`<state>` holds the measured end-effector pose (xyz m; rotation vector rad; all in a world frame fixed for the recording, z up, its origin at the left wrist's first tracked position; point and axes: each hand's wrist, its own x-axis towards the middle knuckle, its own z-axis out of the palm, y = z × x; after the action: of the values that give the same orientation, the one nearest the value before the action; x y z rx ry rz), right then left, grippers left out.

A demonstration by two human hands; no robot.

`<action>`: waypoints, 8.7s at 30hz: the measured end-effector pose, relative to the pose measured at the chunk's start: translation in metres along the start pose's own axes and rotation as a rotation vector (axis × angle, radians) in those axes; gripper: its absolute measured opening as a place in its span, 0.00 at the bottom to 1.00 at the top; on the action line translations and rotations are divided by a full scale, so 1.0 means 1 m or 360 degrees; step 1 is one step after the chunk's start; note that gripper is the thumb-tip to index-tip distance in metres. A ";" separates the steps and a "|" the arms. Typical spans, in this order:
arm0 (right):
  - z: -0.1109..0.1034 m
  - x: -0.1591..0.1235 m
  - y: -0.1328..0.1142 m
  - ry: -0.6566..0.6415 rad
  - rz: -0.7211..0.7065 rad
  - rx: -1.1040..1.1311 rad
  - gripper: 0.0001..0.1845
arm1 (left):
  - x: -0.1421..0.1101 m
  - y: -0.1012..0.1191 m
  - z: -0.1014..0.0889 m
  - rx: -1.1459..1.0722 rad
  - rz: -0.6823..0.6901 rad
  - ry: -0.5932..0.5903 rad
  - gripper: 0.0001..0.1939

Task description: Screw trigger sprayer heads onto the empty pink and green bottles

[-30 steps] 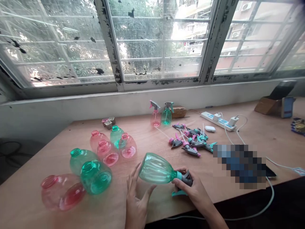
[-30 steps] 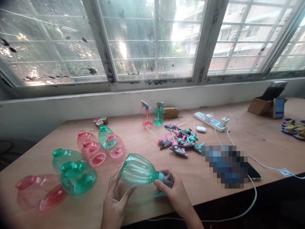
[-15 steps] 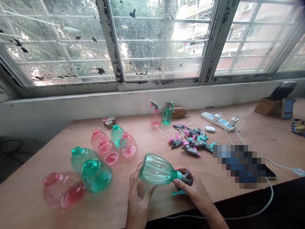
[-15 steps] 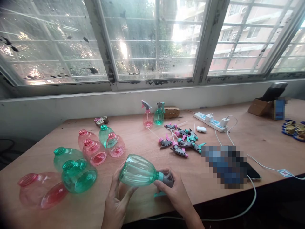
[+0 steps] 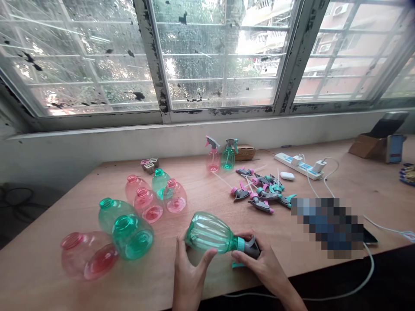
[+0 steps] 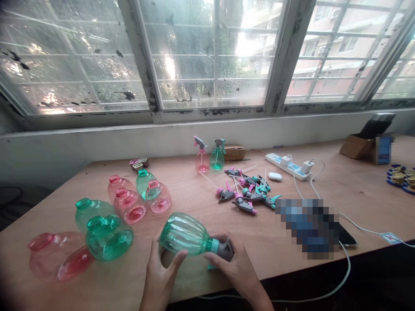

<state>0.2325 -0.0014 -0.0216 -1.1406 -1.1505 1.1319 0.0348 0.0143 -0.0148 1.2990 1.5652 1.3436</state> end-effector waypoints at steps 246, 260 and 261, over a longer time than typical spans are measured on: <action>-0.007 0.000 0.002 -0.0052 0.0136 0.0211 0.20 | -0.005 -0.006 -0.001 -0.0073 0.0440 -0.0198 0.41; -0.006 0.001 0.000 0.0024 0.0101 0.0196 0.20 | -0.007 -0.008 -0.001 -0.0333 0.0275 -0.0227 0.39; -0.005 0.001 0.000 0.0025 0.0096 0.0194 0.20 | -0.007 -0.008 -0.001 -0.0338 0.0261 -0.0210 0.38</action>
<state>0.2374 -0.0012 -0.0217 -1.0944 -1.0268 1.2205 0.0337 0.0075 -0.0232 1.3755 1.2133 1.4496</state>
